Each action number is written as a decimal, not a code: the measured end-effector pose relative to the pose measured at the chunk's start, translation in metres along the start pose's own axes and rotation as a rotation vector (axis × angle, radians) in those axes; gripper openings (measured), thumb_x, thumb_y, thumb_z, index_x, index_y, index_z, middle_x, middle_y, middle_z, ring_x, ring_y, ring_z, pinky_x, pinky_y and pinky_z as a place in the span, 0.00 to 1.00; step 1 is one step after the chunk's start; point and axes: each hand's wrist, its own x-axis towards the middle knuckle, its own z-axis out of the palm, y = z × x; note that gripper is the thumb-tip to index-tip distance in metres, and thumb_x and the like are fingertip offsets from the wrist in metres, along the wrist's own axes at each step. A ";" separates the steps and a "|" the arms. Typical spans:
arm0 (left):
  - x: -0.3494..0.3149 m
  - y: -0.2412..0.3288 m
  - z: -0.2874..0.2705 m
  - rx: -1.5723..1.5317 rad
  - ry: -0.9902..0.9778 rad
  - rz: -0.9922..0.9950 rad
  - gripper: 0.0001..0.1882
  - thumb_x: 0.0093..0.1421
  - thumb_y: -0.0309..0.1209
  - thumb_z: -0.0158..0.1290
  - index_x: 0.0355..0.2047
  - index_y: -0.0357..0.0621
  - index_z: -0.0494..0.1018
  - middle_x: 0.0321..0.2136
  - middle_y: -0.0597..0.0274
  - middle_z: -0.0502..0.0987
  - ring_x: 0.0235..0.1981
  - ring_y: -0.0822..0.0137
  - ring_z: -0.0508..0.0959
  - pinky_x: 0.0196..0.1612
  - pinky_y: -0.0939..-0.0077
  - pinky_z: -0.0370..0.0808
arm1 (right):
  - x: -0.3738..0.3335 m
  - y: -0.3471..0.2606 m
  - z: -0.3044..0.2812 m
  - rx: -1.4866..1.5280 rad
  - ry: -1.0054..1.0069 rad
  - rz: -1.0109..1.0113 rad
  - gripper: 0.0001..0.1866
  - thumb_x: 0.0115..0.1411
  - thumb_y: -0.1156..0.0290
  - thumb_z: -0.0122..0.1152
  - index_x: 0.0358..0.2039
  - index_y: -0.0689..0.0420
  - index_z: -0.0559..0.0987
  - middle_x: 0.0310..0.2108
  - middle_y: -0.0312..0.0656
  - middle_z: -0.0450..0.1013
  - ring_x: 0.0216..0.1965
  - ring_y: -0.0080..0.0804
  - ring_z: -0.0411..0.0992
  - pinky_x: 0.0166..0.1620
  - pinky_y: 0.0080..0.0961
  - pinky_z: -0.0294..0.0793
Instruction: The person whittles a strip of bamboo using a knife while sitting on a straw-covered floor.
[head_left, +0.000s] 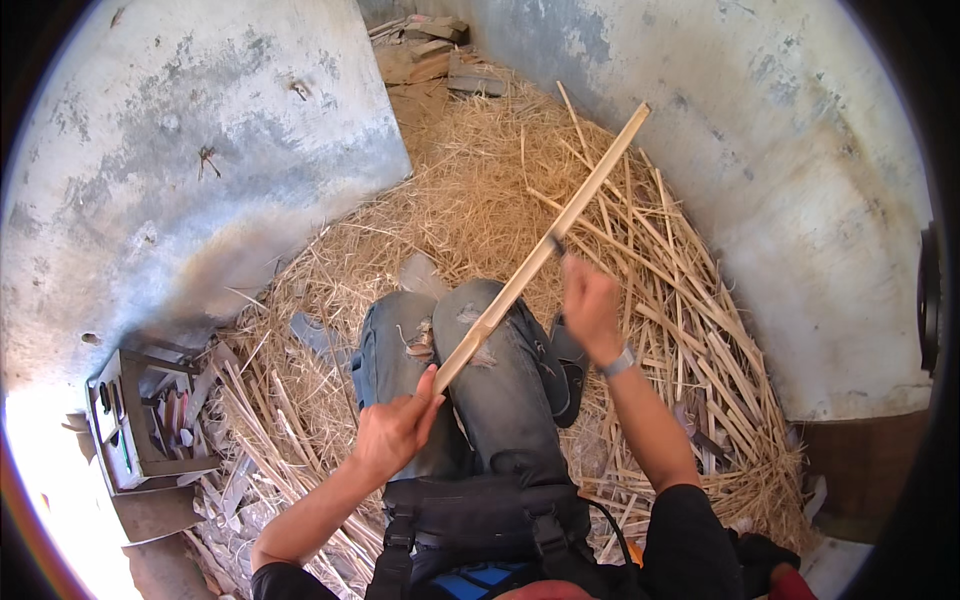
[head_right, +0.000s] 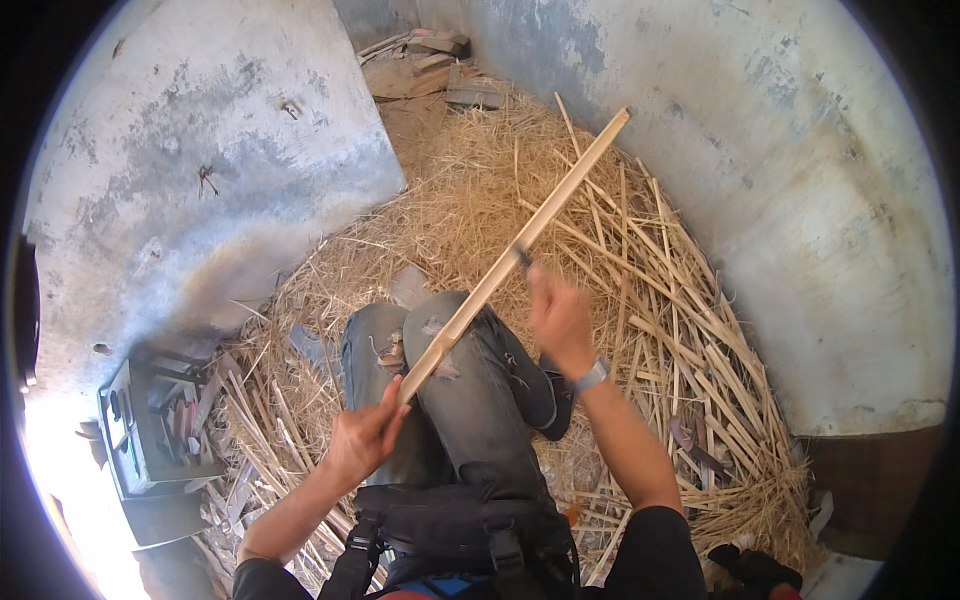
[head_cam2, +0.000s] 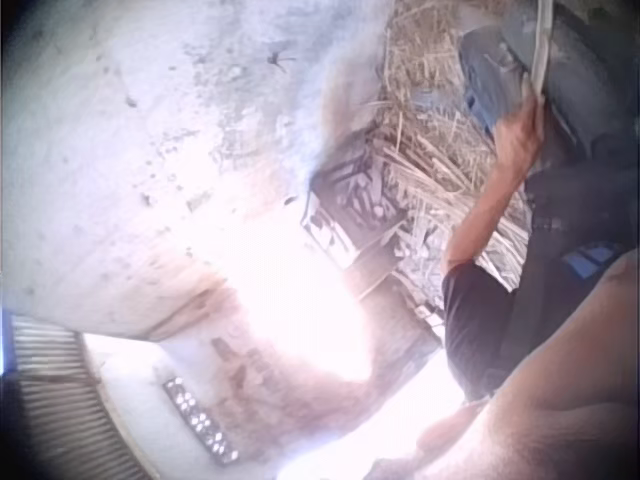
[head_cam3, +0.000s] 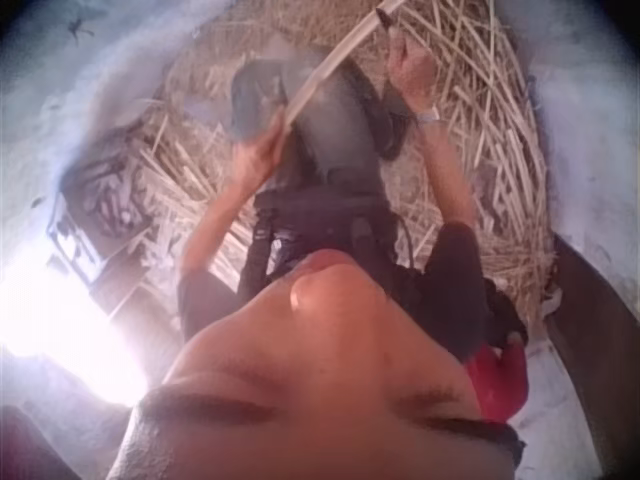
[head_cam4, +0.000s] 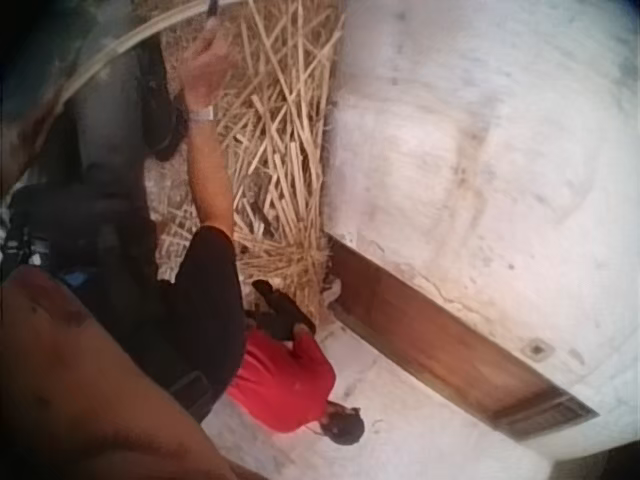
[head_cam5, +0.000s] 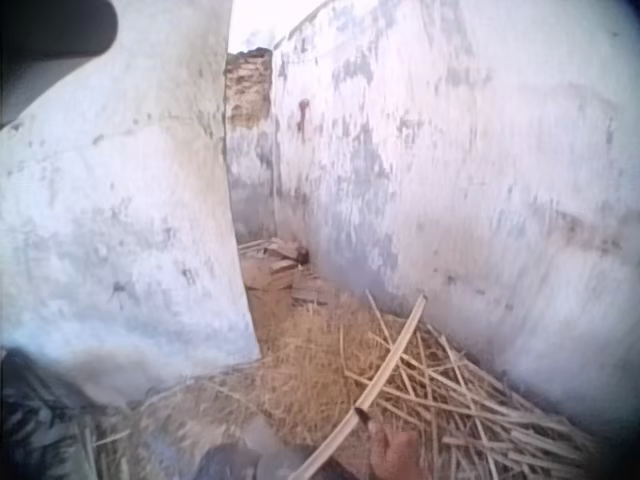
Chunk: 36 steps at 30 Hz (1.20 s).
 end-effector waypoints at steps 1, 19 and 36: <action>0.003 0.002 -0.003 0.032 -0.029 0.000 0.27 0.64 0.32 0.63 0.63 0.43 0.73 0.16 0.58 0.74 0.14 0.56 0.76 0.19 0.60 0.72 | 0.017 0.007 -0.007 -0.055 0.039 0.104 0.20 0.75 0.63 0.51 0.30 0.62 0.82 0.13 0.46 0.68 0.13 0.38 0.69 0.19 0.36 0.63; 0.008 0.004 0.011 0.051 0.021 -0.014 0.26 0.65 0.36 0.62 0.63 0.47 0.74 0.16 0.60 0.73 0.13 0.56 0.75 0.18 0.60 0.70 | -0.008 -0.032 0.028 0.111 0.025 -0.017 0.23 0.75 0.62 0.50 0.24 0.63 0.75 0.12 0.48 0.61 0.13 0.40 0.62 0.20 0.36 0.59; 0.015 0.015 0.001 -0.091 -0.022 -0.119 0.24 0.66 0.36 0.61 0.61 0.45 0.75 0.17 0.55 0.76 0.17 0.51 0.78 0.23 0.57 0.73 | 0.008 -0.008 0.003 0.044 -0.084 0.083 0.23 0.74 0.60 0.53 0.21 0.58 0.75 0.14 0.50 0.69 0.14 0.48 0.66 0.22 0.40 0.65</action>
